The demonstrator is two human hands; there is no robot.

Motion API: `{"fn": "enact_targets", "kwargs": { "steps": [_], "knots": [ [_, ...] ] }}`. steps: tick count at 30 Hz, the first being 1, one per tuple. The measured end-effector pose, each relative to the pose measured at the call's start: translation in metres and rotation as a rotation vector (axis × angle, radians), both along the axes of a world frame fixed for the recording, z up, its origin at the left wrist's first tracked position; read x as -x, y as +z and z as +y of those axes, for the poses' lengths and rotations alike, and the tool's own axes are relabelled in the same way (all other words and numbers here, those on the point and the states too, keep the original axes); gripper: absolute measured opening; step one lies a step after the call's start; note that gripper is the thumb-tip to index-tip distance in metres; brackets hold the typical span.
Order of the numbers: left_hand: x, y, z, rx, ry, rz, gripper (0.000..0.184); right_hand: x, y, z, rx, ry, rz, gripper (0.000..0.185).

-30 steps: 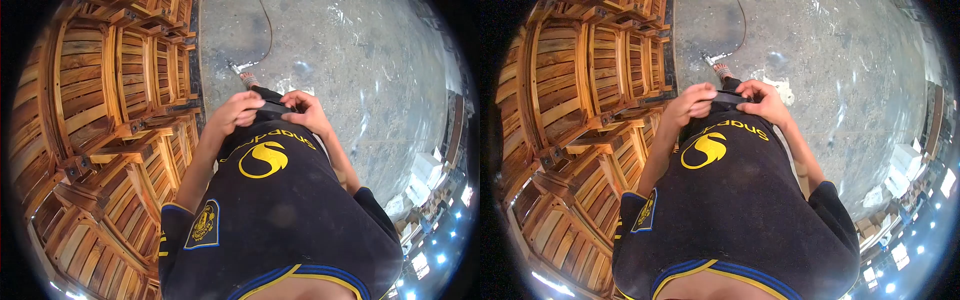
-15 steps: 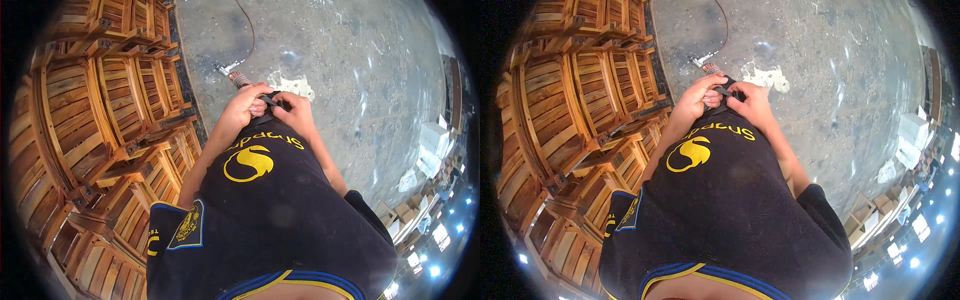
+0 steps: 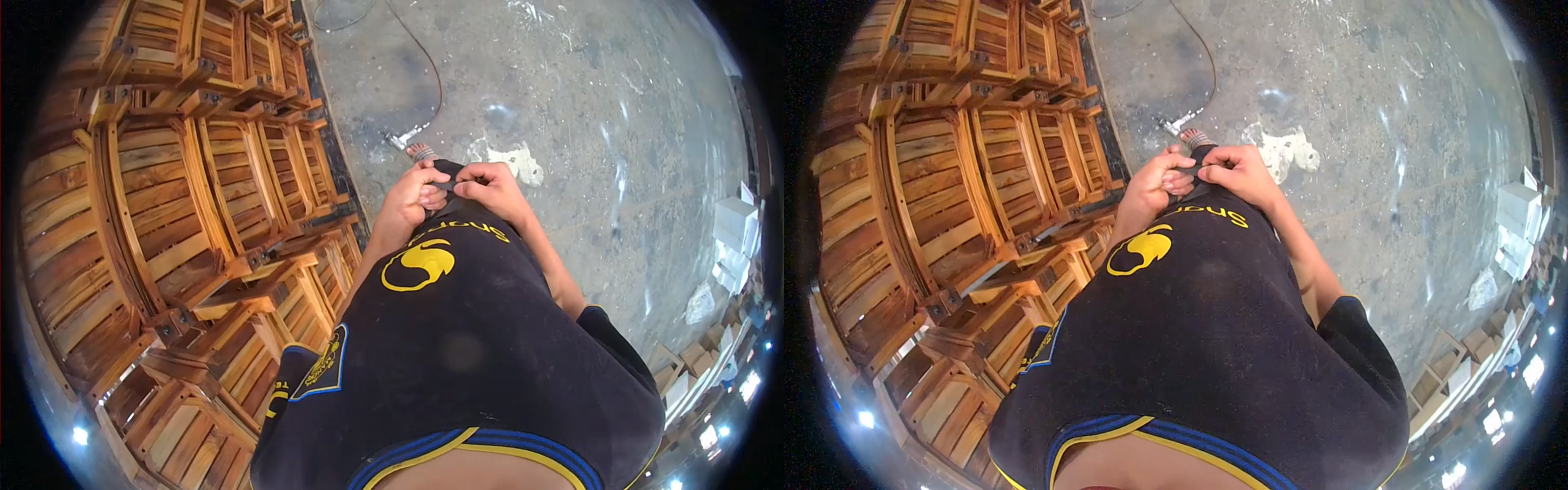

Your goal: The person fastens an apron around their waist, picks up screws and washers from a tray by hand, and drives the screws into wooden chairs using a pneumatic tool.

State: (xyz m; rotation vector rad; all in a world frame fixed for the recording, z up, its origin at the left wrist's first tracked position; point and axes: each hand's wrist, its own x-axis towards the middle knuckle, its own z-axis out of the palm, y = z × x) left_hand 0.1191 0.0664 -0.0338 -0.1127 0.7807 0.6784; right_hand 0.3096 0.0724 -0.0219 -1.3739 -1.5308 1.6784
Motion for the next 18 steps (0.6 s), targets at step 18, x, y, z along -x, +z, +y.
{"fn": "enact_targets", "kwargs": {
  "steps": [18],
  "knots": [
    [0.04, 0.03, -0.019, -0.079, 0.134, 0.172, 0.035, 0.023, 0.023, -0.006, -0.109, 0.098, -0.023, 0.019]
  ]
}}
